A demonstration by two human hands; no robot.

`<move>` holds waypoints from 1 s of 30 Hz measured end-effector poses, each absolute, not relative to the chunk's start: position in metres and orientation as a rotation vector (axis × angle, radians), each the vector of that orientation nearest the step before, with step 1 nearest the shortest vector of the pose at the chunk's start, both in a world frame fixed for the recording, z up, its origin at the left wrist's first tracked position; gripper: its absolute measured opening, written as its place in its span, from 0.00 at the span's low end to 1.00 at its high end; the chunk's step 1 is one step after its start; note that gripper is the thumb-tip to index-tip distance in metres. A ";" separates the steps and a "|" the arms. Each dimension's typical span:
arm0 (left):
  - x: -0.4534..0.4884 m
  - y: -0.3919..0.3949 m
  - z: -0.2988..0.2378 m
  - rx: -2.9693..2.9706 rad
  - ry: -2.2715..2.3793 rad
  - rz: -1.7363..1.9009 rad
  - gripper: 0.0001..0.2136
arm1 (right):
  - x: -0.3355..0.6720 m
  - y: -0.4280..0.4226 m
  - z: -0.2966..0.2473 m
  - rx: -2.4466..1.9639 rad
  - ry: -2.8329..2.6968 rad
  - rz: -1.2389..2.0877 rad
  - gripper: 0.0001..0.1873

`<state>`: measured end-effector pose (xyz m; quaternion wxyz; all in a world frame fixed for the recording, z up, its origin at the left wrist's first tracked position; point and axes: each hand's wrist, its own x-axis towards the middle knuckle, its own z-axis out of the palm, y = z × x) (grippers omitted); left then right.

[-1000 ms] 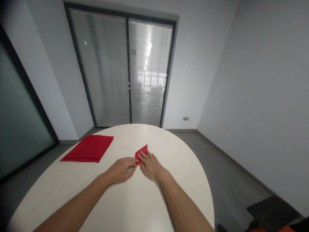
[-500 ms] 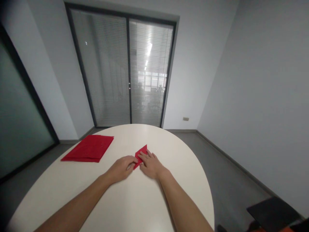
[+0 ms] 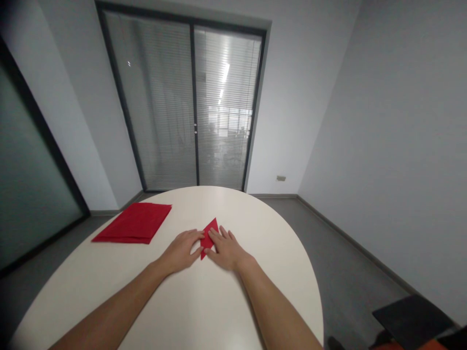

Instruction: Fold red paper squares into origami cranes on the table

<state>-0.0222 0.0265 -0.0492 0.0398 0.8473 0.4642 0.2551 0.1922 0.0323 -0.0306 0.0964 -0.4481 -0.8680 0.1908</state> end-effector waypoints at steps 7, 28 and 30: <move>-0.025 0.025 -0.048 2.602 1.408 0.653 0.23 | 0.193 0.034 -0.033 -1.328 -2.597 0.521 0.48; -0.023 0.023 -0.038 2.541 1.482 0.818 0.17 | 0.190 0.027 -0.018 -1.222 -2.376 0.428 0.20; -0.024 0.023 -0.037 2.527 1.482 0.827 0.18 | 0.191 0.029 -0.021 -1.215 -2.366 0.437 0.19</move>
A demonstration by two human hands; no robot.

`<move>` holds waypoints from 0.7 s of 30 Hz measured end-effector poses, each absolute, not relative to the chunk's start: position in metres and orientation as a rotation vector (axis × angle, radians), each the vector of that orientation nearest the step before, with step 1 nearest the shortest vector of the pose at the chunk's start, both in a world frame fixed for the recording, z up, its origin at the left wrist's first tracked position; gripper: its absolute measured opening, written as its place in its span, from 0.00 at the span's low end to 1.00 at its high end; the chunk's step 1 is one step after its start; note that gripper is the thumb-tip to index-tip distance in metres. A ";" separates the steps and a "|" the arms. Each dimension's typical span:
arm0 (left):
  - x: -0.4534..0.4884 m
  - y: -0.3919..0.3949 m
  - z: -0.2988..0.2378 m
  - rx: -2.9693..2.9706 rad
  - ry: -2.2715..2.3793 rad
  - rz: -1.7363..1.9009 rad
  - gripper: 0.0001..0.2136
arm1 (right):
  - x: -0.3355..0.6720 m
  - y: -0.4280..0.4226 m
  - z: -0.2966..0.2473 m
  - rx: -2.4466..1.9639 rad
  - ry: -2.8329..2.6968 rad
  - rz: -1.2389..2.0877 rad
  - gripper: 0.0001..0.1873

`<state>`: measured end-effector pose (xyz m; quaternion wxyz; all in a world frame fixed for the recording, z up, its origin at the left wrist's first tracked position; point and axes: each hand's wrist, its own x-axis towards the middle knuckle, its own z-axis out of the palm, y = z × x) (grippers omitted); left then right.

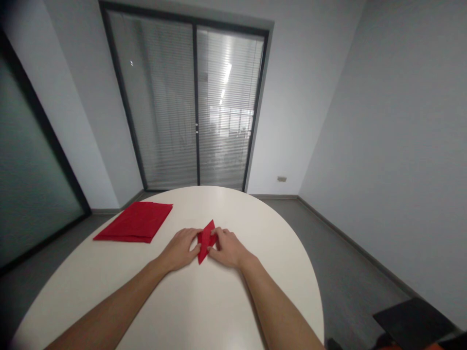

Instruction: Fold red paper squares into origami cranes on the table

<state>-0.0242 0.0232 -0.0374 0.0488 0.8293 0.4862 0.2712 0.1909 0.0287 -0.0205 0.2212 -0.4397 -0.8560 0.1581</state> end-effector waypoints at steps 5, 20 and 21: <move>-0.025 0.023 -0.036 2.514 1.490 0.864 0.19 | 0.191 0.031 -0.024 -1.200 -2.347 0.466 0.18; -0.028 0.022 -0.030 2.468 1.546 0.879 0.05 | 0.192 0.035 -0.025 -1.203 -2.262 0.528 0.05; -0.028 0.022 -0.029 2.453 1.574 0.880 0.05 | 0.192 0.035 -0.025 -1.204 -2.243 0.548 0.06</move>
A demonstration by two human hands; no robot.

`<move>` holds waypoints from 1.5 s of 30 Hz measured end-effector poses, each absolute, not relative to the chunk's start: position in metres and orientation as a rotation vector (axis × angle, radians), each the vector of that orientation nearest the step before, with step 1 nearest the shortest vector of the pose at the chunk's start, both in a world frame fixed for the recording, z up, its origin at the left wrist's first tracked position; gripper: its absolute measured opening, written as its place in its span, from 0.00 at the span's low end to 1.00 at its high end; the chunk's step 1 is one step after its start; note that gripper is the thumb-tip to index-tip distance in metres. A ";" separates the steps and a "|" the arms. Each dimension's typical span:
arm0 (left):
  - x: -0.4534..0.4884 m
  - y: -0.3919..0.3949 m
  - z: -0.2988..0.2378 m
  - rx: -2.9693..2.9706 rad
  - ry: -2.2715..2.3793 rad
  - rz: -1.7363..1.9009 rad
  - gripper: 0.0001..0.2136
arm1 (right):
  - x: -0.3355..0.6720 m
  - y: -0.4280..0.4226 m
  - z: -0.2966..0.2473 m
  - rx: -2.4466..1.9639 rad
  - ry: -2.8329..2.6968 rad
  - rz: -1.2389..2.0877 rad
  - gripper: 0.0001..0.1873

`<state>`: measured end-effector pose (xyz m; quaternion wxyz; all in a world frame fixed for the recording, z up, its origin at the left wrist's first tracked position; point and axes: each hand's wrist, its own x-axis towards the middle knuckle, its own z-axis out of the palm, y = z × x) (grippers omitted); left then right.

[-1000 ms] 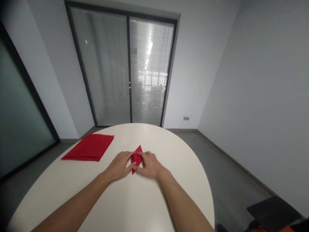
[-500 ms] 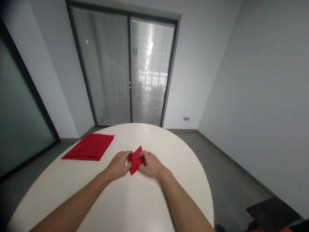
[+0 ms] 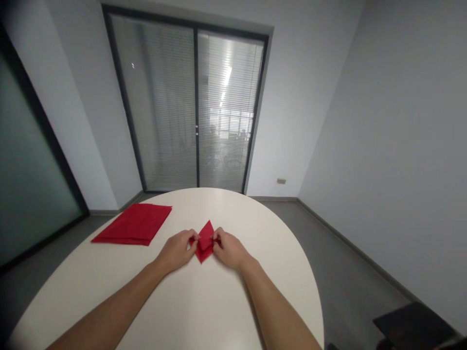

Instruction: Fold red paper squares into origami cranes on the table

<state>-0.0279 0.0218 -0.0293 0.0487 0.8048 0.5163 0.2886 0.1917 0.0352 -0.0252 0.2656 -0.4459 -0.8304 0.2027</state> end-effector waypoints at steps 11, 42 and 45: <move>-0.023 0.016 -0.019 2.337 1.739 0.887 0.03 | 0.190 0.037 -0.024 -1.248 -2.173 0.508 0.05; -0.004 0.012 -0.025 2.194 1.750 0.946 0.07 | 0.185 0.037 -0.029 -1.363 -2.049 0.406 0.06; -0.006 0.015 -0.027 2.120 1.753 0.952 0.08 | 0.185 0.038 -0.030 -1.362 -2.025 0.410 0.06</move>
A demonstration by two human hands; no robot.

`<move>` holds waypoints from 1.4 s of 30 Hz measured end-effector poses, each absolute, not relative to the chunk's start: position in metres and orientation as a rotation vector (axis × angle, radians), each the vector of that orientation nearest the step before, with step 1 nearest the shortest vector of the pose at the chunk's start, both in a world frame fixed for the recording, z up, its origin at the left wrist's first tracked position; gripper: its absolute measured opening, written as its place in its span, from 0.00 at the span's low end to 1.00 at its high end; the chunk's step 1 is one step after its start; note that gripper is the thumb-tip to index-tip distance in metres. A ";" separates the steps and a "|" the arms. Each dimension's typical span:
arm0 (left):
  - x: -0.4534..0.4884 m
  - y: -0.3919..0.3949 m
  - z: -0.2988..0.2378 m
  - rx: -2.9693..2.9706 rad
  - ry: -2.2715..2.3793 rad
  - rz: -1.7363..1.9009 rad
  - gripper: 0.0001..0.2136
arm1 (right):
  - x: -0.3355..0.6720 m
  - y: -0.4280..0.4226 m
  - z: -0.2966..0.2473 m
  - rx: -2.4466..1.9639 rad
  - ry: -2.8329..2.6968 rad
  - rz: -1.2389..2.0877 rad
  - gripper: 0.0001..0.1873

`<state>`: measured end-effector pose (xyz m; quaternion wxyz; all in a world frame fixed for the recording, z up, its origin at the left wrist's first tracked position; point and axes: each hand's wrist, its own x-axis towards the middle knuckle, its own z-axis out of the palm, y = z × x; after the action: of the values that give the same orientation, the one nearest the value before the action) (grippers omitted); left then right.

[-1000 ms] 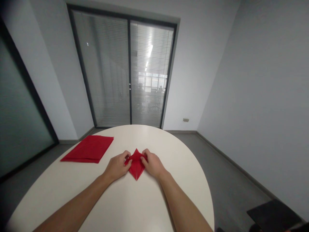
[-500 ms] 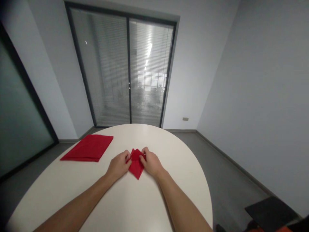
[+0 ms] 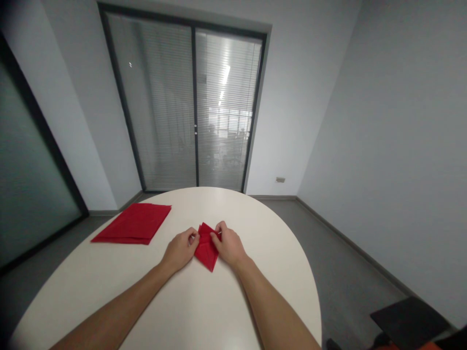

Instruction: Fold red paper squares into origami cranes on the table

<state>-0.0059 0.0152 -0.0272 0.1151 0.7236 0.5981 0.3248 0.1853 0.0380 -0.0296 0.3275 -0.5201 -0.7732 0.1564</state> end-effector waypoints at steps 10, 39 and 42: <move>-0.008 0.022 -0.035 1.979 1.680 1.020 0.09 | 0.185 0.038 -0.028 -1.323 -2.015 0.412 0.06; -0.013 0.027 -0.041 1.949 1.947 0.903 0.15 | 0.173 0.020 -0.022 -1.382 -2.168 0.402 0.30; -0.014 0.026 -0.046 2.017 1.927 0.973 0.22 | 0.173 0.020 -0.022 -1.356 -2.174 0.422 0.30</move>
<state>-0.0142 0.0263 -0.0459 0.0935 0.6798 0.6493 0.3281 0.1726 0.0199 -0.0223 0.2689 -0.5028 -0.8064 0.1566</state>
